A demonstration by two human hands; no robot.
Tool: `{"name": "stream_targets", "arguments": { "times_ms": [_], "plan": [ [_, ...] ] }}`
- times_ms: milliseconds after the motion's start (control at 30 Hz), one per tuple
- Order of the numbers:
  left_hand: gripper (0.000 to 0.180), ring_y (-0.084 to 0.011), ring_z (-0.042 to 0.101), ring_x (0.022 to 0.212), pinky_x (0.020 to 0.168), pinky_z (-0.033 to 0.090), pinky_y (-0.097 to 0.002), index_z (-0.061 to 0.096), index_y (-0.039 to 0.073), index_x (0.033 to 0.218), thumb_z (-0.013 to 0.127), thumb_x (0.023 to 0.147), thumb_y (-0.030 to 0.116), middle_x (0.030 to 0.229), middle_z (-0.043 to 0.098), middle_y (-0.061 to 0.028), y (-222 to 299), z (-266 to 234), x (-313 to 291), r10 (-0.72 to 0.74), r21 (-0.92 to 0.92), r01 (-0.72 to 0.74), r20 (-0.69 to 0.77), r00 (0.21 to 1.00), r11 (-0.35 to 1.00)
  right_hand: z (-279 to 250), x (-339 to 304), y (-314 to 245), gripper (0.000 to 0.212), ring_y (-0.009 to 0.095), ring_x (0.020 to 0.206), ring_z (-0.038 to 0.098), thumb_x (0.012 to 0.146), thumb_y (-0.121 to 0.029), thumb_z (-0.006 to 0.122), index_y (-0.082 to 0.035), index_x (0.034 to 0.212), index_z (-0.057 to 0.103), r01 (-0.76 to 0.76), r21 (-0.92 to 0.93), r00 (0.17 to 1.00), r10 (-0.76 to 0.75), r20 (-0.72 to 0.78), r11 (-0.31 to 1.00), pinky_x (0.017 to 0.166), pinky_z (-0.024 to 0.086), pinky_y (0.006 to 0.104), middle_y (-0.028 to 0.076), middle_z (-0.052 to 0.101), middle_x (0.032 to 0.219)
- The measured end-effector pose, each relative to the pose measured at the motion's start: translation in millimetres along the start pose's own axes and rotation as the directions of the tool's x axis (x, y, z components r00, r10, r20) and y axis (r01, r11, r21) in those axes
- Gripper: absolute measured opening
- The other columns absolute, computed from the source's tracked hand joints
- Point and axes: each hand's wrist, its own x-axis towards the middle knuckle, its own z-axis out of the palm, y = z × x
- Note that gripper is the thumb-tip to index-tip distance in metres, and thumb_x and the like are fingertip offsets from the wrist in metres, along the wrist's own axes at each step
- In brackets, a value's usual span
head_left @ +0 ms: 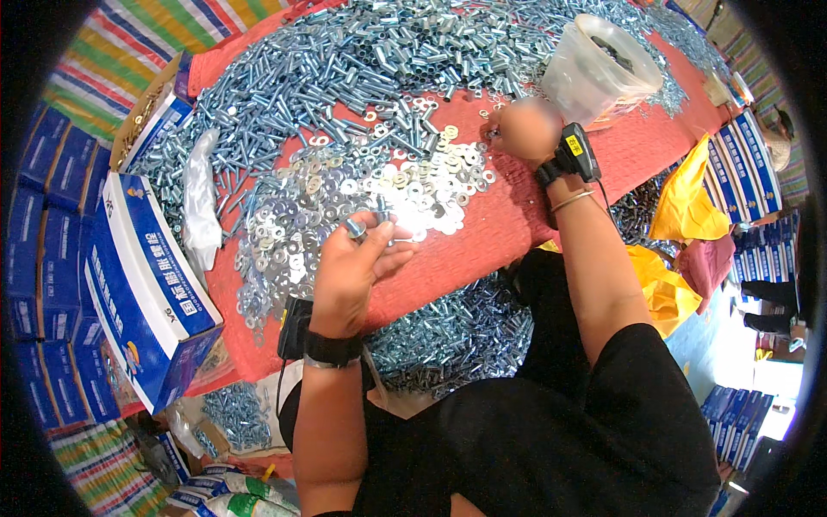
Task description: Assembling bolts by putting washers onto them.
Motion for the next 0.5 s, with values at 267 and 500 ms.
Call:
{"name": "stream_targets", "arguments": {
  "times_ms": [267, 500],
  "plan": [
    [0.021, -0.0182, 0.066, 0.072, 0.064, 0.057, -0.0245, 0.048, -0.005, 0.104, 0.054, 0.091, 0.009, 0.09, 0.062, -0.015, -3.5, 1.4, 5.3, -0.023, 0.005, 0.023, 0.011, 1.0, 1.0, -37.8, 0.6, -62.2, 0.012, 0.012, 0.065, 0.057, 0.071, -0.009, 0.066, -0.002, 0.081, 0.066, -0.034, 0.639, 0.993, -0.047, 0.109, 0.768, 0.061, 0.046, 0.0255, 0.005, 0.063, 0.071],
    [0.017, -0.0195, 0.066, 0.072, 0.063, 0.057, -0.0248, 0.048, -0.004, 0.101, 0.055, 0.089, 0.006, 0.087, 0.063, -0.0149, -4.3, 3.5, 6.7, -0.054, 0.069, 0.049, 0.066, 0.996, 0.996, -64.0, -21.2, -129.9, 0.014, 0.008, 0.066, 0.054, 0.07, 0.0, 0.062, -0.001, 0.084, 0.063, 0.217, 0.794, 0.918, -0.394, 0.031, 0.568, 0.061, 0.044, 0.0215, 0.002, 0.06, 0.076]
  ]
}}
